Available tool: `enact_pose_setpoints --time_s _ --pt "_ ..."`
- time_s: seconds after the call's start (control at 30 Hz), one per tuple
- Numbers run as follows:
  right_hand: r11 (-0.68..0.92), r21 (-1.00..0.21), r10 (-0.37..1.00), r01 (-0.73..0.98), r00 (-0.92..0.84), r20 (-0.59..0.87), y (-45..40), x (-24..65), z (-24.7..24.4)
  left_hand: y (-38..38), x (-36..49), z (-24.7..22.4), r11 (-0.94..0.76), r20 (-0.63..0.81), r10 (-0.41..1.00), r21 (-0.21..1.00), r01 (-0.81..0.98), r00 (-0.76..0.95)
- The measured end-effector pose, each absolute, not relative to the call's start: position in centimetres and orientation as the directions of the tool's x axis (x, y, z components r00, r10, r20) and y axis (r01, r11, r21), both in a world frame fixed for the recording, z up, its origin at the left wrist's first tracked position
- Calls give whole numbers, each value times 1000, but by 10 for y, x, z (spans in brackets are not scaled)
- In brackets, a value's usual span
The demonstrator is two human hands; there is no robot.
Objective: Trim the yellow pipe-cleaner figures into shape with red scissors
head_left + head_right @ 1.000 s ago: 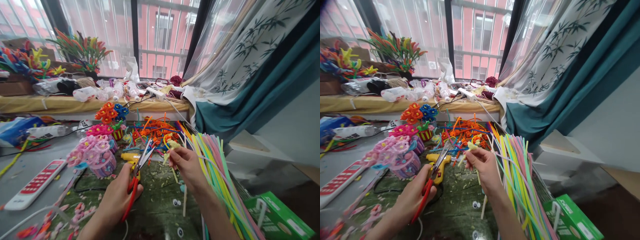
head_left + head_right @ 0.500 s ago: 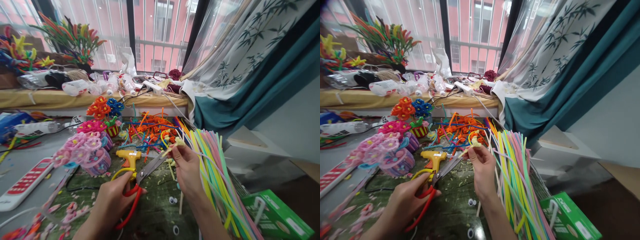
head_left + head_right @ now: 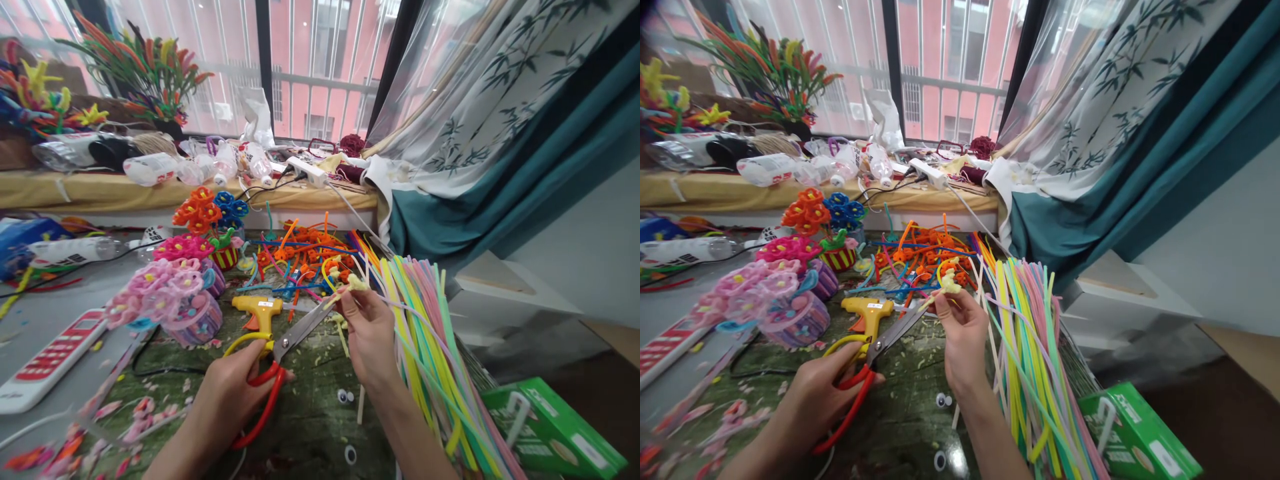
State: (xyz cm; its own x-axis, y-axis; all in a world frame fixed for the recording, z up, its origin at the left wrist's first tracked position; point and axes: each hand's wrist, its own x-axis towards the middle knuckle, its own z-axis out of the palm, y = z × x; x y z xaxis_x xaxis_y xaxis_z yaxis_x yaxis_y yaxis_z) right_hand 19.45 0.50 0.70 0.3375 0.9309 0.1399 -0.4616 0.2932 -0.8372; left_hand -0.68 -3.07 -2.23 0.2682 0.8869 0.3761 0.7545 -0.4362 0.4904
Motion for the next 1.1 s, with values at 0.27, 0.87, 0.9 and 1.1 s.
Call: enact_pose_setpoints --time_s 0.27,0.87,0.9,1.1 --pt "293 -839 932 -460 333 143 6 195 6 -30 -6 -23 -373 298 923 543 753 243" --pt "307 -847 923 -435 354 153 6 197 3 -29 -7 -26 -341 240 938 515 786 249" --pt "309 -849 921 -428 357 156 6 197 3 -29 -7 -25 -342 240 938 509 790 252" --pt "328 -853 911 -405 374 173 7 196 0 -28 -5 -20 -329 202 944 497 803 262"
